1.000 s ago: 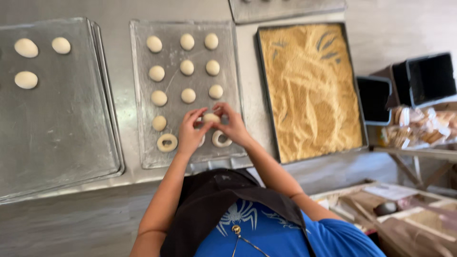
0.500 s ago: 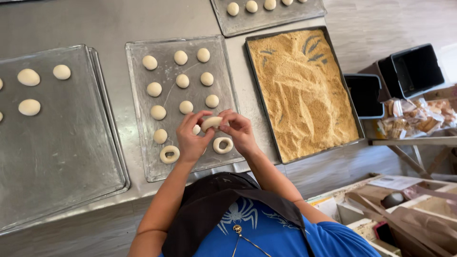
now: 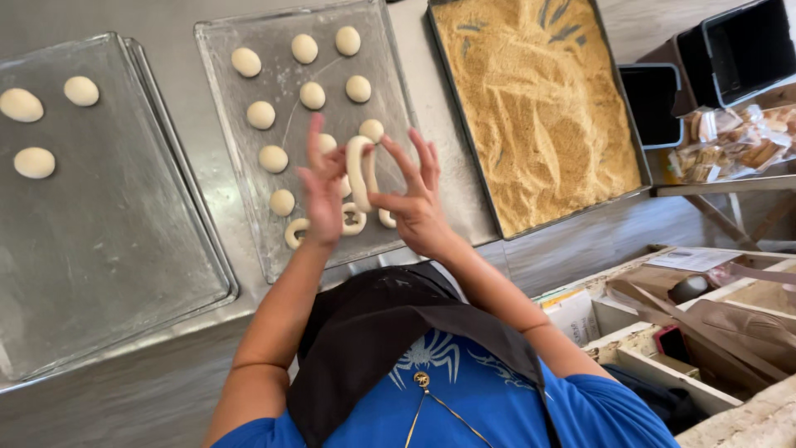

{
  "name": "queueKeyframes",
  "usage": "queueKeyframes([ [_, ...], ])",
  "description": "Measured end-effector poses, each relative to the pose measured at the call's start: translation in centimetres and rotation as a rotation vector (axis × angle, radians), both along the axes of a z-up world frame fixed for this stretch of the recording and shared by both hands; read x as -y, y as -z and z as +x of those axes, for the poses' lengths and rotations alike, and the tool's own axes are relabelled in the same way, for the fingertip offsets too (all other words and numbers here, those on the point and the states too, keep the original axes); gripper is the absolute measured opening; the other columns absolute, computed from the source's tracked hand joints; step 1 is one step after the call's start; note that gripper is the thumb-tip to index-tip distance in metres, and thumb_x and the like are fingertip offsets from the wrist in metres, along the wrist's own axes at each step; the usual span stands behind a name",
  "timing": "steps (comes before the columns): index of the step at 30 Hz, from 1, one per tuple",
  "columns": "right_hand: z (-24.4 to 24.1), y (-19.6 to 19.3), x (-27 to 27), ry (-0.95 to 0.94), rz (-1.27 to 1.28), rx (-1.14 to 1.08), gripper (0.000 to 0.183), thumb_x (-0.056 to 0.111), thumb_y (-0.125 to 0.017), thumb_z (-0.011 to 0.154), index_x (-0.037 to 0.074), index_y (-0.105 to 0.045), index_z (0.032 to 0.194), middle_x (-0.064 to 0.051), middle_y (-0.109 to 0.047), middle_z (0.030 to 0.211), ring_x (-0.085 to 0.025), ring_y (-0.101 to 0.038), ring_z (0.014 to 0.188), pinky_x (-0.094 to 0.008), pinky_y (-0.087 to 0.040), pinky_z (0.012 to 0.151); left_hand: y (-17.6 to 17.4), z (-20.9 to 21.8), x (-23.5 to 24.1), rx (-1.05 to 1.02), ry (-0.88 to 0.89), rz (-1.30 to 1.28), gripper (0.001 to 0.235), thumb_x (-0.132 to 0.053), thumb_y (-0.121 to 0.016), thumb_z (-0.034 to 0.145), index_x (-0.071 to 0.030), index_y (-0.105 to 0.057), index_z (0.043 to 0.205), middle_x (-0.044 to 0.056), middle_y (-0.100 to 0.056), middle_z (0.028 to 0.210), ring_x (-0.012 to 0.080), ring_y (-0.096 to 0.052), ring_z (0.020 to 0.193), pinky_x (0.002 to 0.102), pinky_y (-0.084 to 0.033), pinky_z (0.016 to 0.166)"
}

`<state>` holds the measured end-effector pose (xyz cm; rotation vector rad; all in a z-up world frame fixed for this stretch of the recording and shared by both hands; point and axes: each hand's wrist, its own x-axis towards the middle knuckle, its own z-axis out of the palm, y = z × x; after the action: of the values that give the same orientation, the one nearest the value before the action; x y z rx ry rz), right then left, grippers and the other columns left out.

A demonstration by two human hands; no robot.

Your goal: The person rolls small pieces of dough into balls on a stainless steel countertop and places them onto metal baking trays. The person then shapes some of the dough balls into rings by poking a hole through the center and arranging them on the tray.

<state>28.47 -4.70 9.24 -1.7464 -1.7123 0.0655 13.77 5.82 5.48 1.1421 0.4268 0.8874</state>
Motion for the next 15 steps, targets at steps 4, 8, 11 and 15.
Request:
queueKeyframes([
  [4,4.1,2.1,-1.1,0.171,0.066,0.060,0.020,0.012,-0.072,0.098,0.028,-0.084,0.097,-0.006,-0.024,0.171,-0.034,-0.006,0.163,-0.055,-0.007,0.134,-0.6,-0.5,3.6,-0.028,0.104,0.094,0.077,-0.069,-0.033,0.097,-0.009,-0.038,0.146,0.009,-0.043,0.151,0.0226,-0.046,0.132,0.045,-0.034,0.114],
  [8,0.2,2.9,1.4,0.035,0.149,-0.002,0.029,0.007,-0.063,0.101,0.028,-0.081,0.090,-0.003,-0.019,0.171,-0.033,-0.002,0.163,-0.057,-0.002,0.134,1.3,1.7,0.9,-0.106,0.148,0.029,0.090,-0.078,-0.020,0.101,-0.007,-0.031,0.155,0.011,-0.053,0.144,0.0246,-0.046,0.137,0.047,-0.027,0.120],
  [11,0.8,4.9,0.4,0.073,0.083,-0.101,0.018,0.010,-0.067,0.093,0.021,-0.077,0.082,-0.016,-0.030,0.164,-0.039,-0.015,0.156,-0.055,-0.010,0.128,1.6,0.0,-1.5,0.094,0.022,0.069,0.087,-0.070,-0.020,0.108,-0.008,-0.080,0.116,0.001,-0.032,0.161,0.0142,-0.043,0.130,0.038,-0.034,0.123],
  [15,7.1,5.8,2.0,-0.077,-0.267,-1.137,0.023,0.009,-0.061,0.096,0.008,-0.076,0.113,-0.017,-0.066,0.134,-0.029,-0.059,0.135,-0.043,-0.039,0.123,4.7,2.0,0.4,-0.228,0.155,-0.082,0.032,-0.030,-0.066,0.108,0.000,-0.070,0.118,0.012,-0.051,0.144,0.0180,-0.060,0.121,0.038,-0.051,0.106],
])
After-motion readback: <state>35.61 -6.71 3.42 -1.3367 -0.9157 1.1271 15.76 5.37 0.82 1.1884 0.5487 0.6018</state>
